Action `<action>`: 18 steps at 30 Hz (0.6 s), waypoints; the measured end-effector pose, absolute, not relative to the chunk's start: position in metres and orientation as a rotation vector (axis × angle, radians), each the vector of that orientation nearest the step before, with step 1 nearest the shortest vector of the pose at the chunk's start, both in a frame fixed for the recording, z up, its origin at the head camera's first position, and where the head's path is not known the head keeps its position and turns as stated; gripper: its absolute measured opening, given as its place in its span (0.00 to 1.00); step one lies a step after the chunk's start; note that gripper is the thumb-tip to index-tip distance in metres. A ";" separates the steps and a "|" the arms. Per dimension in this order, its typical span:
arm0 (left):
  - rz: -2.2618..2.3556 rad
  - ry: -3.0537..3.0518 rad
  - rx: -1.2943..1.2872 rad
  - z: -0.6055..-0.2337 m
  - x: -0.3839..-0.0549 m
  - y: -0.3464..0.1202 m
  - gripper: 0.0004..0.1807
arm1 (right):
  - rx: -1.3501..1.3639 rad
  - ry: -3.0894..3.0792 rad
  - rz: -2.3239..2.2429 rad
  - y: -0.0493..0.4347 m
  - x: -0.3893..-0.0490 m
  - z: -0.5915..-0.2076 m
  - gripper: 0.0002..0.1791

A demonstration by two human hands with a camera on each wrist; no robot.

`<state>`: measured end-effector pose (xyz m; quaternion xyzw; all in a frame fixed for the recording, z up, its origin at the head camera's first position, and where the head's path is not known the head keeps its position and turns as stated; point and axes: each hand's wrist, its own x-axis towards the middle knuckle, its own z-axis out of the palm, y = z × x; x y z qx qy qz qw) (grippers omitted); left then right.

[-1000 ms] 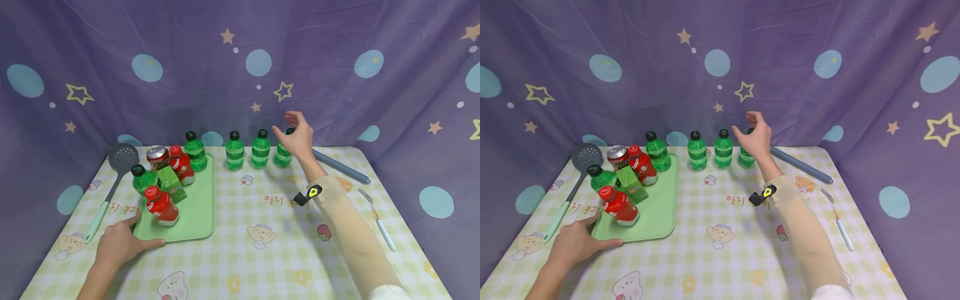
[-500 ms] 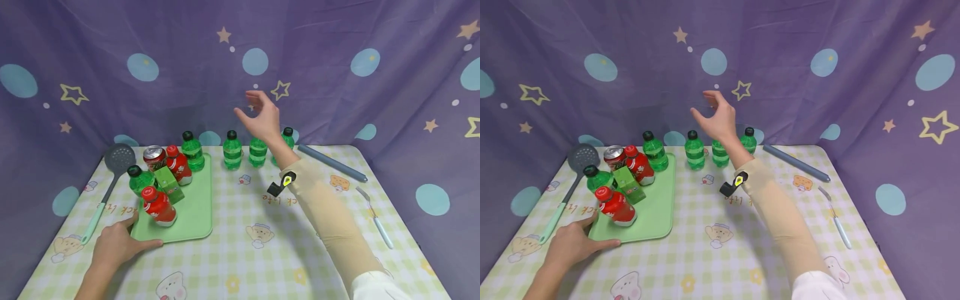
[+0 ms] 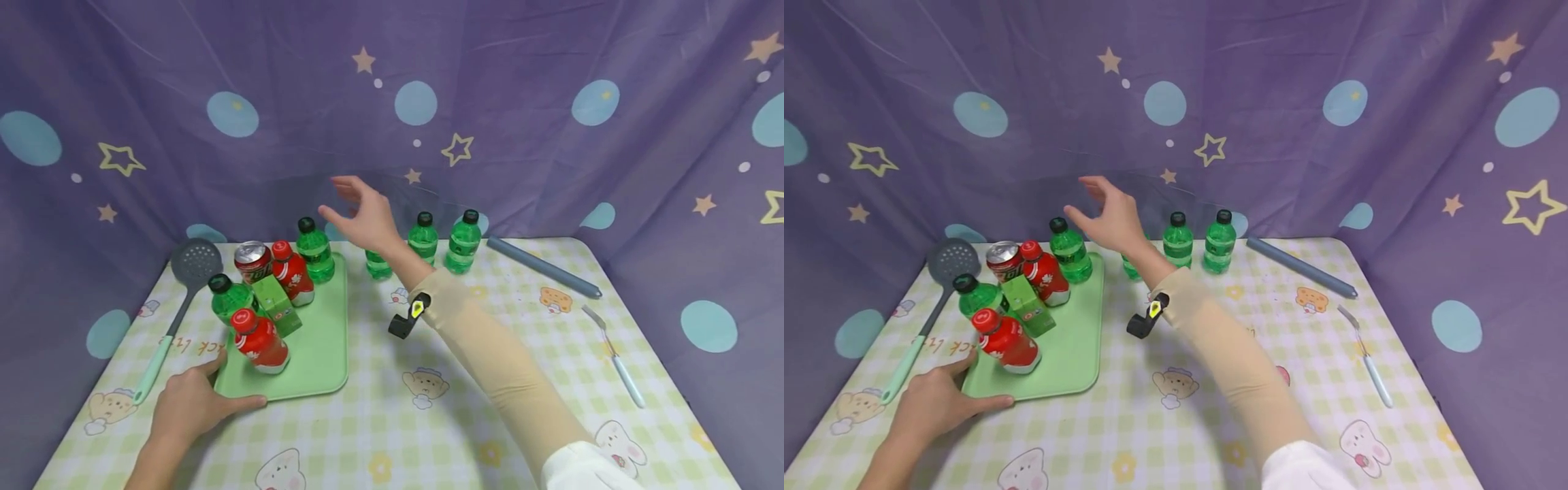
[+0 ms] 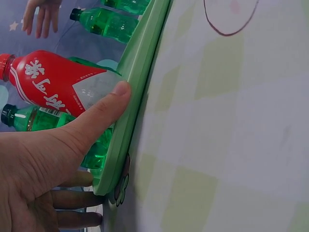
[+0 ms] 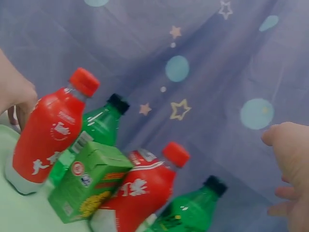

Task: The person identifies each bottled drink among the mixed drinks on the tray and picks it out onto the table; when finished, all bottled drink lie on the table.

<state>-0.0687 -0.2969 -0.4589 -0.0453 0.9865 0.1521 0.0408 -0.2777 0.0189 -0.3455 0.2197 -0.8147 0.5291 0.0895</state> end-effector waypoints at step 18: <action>0.468 3.018 -0.141 -0.458 -0.068 -0.296 0.79 | 0.541 -2.687 1.483 -0.024 -0.282 -0.396 0.36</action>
